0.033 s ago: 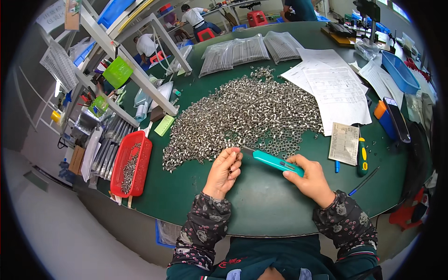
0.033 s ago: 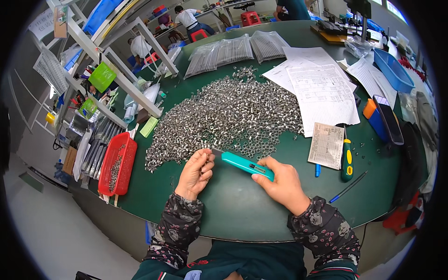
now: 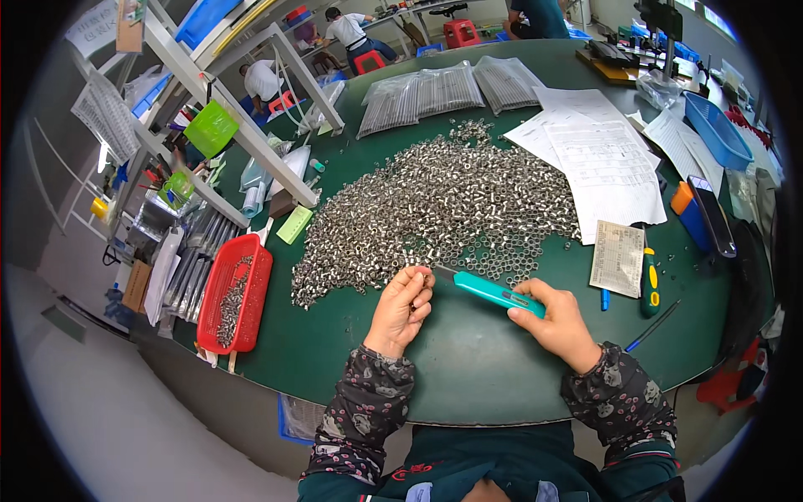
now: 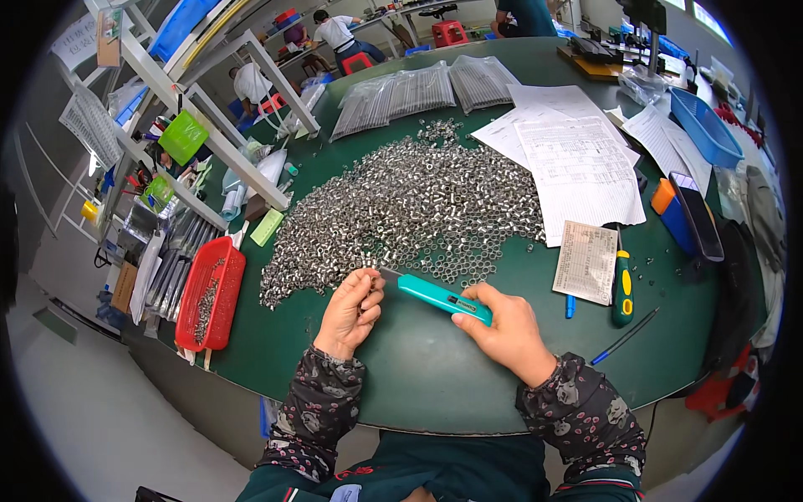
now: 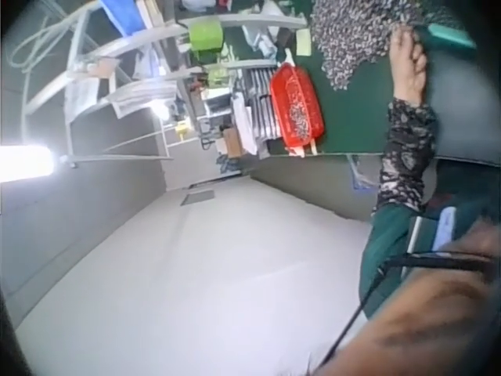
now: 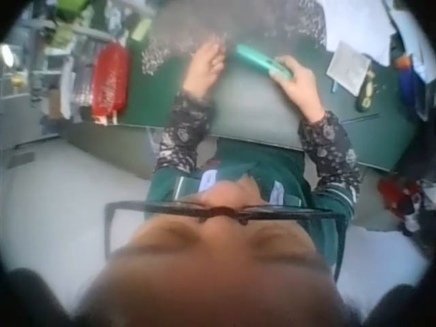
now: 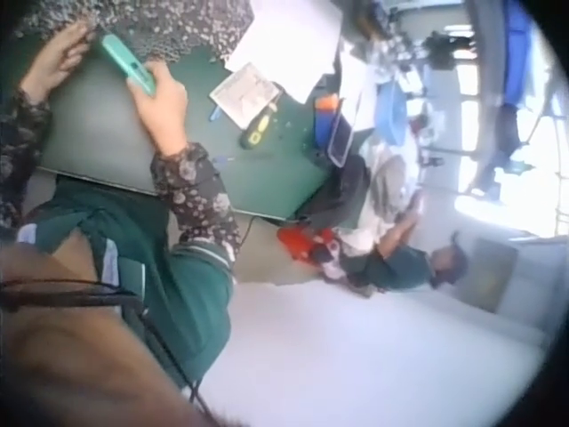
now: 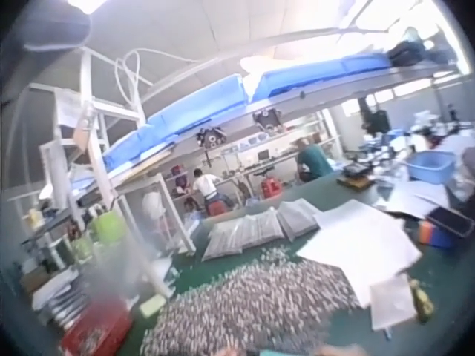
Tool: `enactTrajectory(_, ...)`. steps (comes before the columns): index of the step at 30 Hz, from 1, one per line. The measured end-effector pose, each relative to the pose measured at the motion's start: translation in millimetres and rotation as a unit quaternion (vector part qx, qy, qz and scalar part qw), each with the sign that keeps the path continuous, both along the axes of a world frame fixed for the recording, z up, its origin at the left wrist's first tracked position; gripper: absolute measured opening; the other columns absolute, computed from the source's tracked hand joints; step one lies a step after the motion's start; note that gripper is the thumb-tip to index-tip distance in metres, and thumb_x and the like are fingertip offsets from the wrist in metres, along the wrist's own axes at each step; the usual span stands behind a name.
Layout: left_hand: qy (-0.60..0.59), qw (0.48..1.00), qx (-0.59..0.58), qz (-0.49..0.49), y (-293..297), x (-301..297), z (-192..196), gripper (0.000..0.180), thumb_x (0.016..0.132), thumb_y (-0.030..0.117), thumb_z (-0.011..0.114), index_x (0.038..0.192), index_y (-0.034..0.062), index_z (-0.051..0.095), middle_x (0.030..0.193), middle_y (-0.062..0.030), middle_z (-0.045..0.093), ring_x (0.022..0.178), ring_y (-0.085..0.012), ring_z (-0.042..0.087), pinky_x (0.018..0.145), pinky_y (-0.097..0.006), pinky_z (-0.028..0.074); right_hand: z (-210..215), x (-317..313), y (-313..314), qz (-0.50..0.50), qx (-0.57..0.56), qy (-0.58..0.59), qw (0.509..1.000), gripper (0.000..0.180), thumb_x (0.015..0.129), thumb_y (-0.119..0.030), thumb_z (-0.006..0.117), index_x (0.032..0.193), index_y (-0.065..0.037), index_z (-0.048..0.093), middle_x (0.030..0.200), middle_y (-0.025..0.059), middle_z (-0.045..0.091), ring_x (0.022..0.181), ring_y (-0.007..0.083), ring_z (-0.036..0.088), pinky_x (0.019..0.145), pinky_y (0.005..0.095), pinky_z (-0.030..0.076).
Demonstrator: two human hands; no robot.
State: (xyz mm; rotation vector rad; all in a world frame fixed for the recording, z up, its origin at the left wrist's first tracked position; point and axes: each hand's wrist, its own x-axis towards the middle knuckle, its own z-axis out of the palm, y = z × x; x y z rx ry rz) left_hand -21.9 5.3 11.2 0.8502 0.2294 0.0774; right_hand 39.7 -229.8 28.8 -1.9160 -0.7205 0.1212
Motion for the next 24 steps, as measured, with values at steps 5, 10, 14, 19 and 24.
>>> enactTrajectory(5, 0.006, 1.000, -0.007, 0.007, 1.8, 1.9, -6.1, 0.010, 0.088, 0.013, 0.048, 0.092, 0.0045, 0.052, 0.079, -0.0020, 0.047, 0.052, -0.0038, 0.034, 0.036, -0.014, 0.023, -4.4, 0.3, 0.4, 0.030, -0.014, 0.053, 0.998, 0.028, 0.071, -0.026, 0.065, 0.088, -0.005, 0.058, 0.063, 0.0129, 0.057, 0.056, 0.0250, 0.057, 0.053, 0.0322, 0.042)
enactTrajectory(10, 0.008, 1.000, 0.009, 0.006, 1.1, 2.9, -5.4, 0.010, 0.088, 0.013, 0.048, 0.091, 0.0042, 0.052, 0.077, -0.0014, 0.048, 0.051, -0.0036, 0.033, 0.036, -0.014, 0.023, -8.5, 0.9, 2.1, 0.049, -0.003, 0.063, 0.997, 0.027, 0.071, -0.025, 0.065, 0.088, -0.004, 0.059, 0.063, 0.0127, 0.057, 0.057, 0.0252, 0.057, 0.054, 0.0321, 0.043)
enactTrajectory(14, 0.023, 0.999, 0.045, -0.010, 1.9, 1.3, -5.6, 0.012, 0.088, 0.016, 0.048, 0.090, 0.0044, 0.051, 0.077, -0.0014, 0.047, 0.051, -0.0032, 0.033, 0.036, -0.014, 0.023, -5.0, 0.5, 2.1, 0.058, -0.028, 0.073, 0.995, 0.027, 0.071, -0.024, 0.064, 0.090, -0.005, 0.059, 0.068, 0.0127, 0.059, 0.058, 0.0264, 0.057, 0.055, 0.0331, 0.043)
enactTrajectory(19, 0.056, 0.998, 0.011, 0.029, -1.7, 1.7, -1.1, 0.013, 0.088, 0.016, 0.047, 0.088, 0.0040, 0.051, 0.073, -0.0017, 0.047, 0.049, -0.0030, 0.034, 0.036, -0.014, 0.023, -3.5, -3.1, 4.3, -0.047, 0.003, -0.147, 0.988, 0.027, 0.071, -0.023, 0.064, 0.091, -0.007, 0.058, 0.075, 0.0129, 0.060, 0.059, 0.0291, 0.057, 0.053, 0.0350, 0.044)
enactTrajectory(24, 0.024, 0.999, 0.009, 0.024, 0.6, -1.0, 0.5, 0.013, 0.089, 0.015, 0.045, 0.092, 0.0038, 0.051, 0.077, -0.0036, 0.050, 0.050, -0.0029, 0.034, 0.036, -0.014, 0.024, -1.3, -2.4, 2.8, -0.034, -0.021, -0.109, 0.993, 0.026, 0.071, -0.023, 0.064, 0.090, -0.006, 0.057, 0.074, 0.0128, 0.059, 0.059, 0.0295, 0.057, 0.053, 0.0354, 0.044)
